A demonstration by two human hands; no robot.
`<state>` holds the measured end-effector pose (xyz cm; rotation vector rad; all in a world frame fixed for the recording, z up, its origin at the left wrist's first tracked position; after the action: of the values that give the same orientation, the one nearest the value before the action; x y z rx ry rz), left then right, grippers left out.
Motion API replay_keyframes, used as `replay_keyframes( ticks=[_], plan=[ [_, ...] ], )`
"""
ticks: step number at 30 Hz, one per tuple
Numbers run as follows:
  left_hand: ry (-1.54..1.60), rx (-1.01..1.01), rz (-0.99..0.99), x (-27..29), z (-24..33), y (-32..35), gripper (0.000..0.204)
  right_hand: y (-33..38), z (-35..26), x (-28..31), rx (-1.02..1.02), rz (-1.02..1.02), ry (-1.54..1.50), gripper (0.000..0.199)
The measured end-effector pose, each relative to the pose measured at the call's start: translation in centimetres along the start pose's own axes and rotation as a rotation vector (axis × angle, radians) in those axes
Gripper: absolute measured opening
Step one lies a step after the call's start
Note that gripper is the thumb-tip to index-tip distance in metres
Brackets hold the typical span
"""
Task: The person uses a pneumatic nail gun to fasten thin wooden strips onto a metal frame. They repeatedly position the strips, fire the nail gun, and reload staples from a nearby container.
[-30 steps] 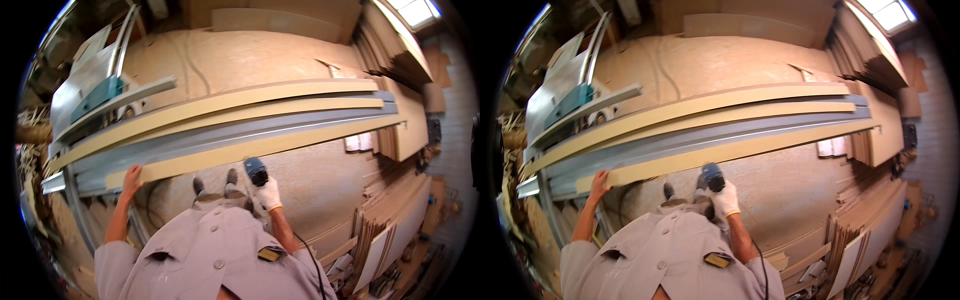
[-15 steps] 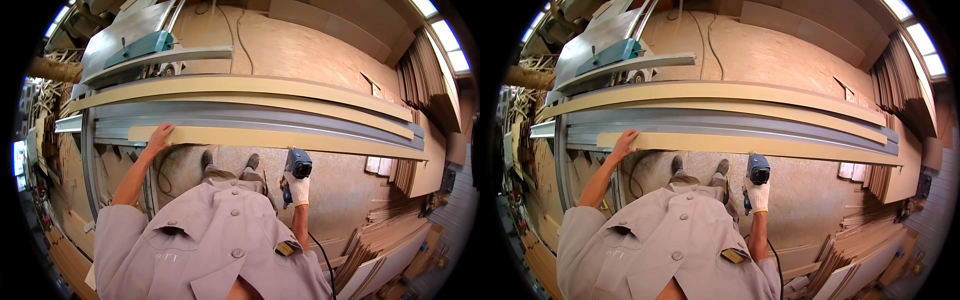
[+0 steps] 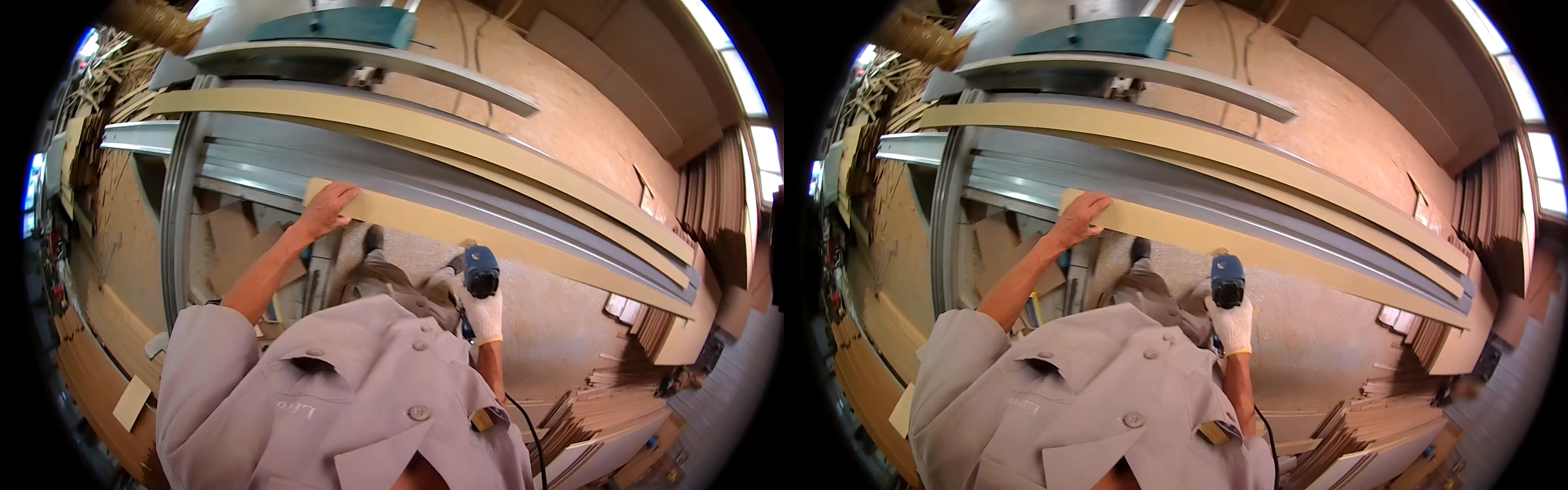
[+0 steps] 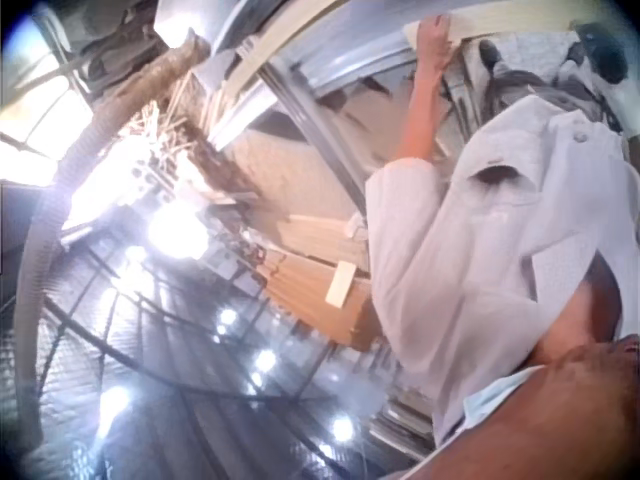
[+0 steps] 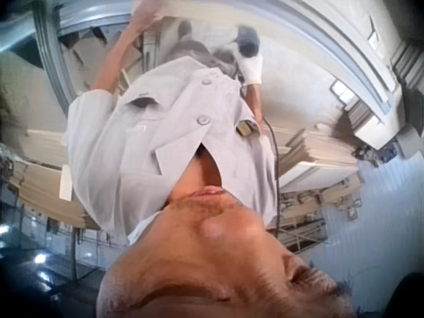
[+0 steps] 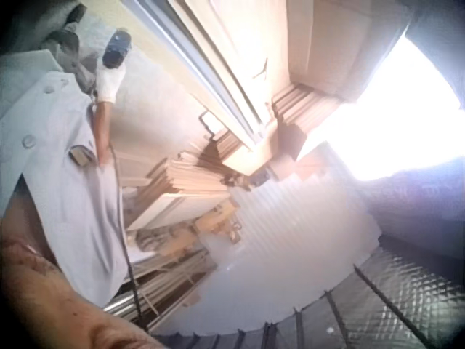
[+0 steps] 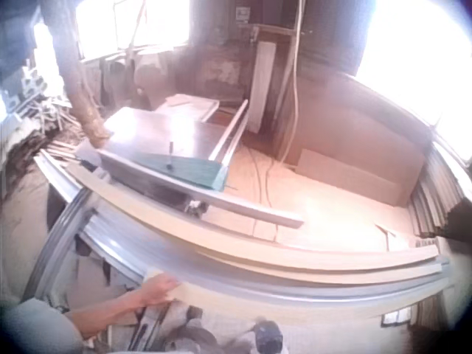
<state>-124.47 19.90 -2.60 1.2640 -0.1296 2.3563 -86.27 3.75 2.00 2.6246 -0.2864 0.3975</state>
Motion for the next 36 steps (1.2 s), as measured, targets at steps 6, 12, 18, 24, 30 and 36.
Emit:
replay_keyframes(
  ticks=[6,12,18,24,30,36],
  plan=[
    [0.037,-0.031,0.015,4.0,-5.2,2.8,0.072,0.9,-4.7,-6.3,-0.009,-0.076,0.072,0.024],
    [0.101,-0.020,0.010,5.1,-7.5,3.2,0.073,-0.2,-7.1,-12.2,-0.020,-0.149,0.121,0.021],
    [0.126,-0.016,-0.026,5.1,-7.7,2.9,0.073,-1.0,-9.4,-16.4,0.044,-0.191,0.159,0.019],
    [0.067,0.001,-0.023,5.2,-7.0,2.8,0.073,-1.3,-10.9,-17.4,0.005,-0.231,0.198,0.021],
    [0.047,0.010,0.006,5.3,-6.6,3.0,0.073,-1.4,-10.2,-17.6,0.056,-0.214,0.173,0.023],
    [0.077,0.018,0.001,5.2,-6.7,2.5,0.070,-1.6,-9.0,-17.0,-0.044,-0.209,0.226,0.025]
  ],
)
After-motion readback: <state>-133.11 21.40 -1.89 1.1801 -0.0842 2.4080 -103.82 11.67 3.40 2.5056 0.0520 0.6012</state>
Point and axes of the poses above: each hand's wrist, its own y-axis away from the middle knuckle, its own x-axis out of the back of the hand, z = x × y, the point moved 5 cm from there along -y, towards the middle knuckle, and after that the axes turned 10 degrees about x, right-handed, at the moved point
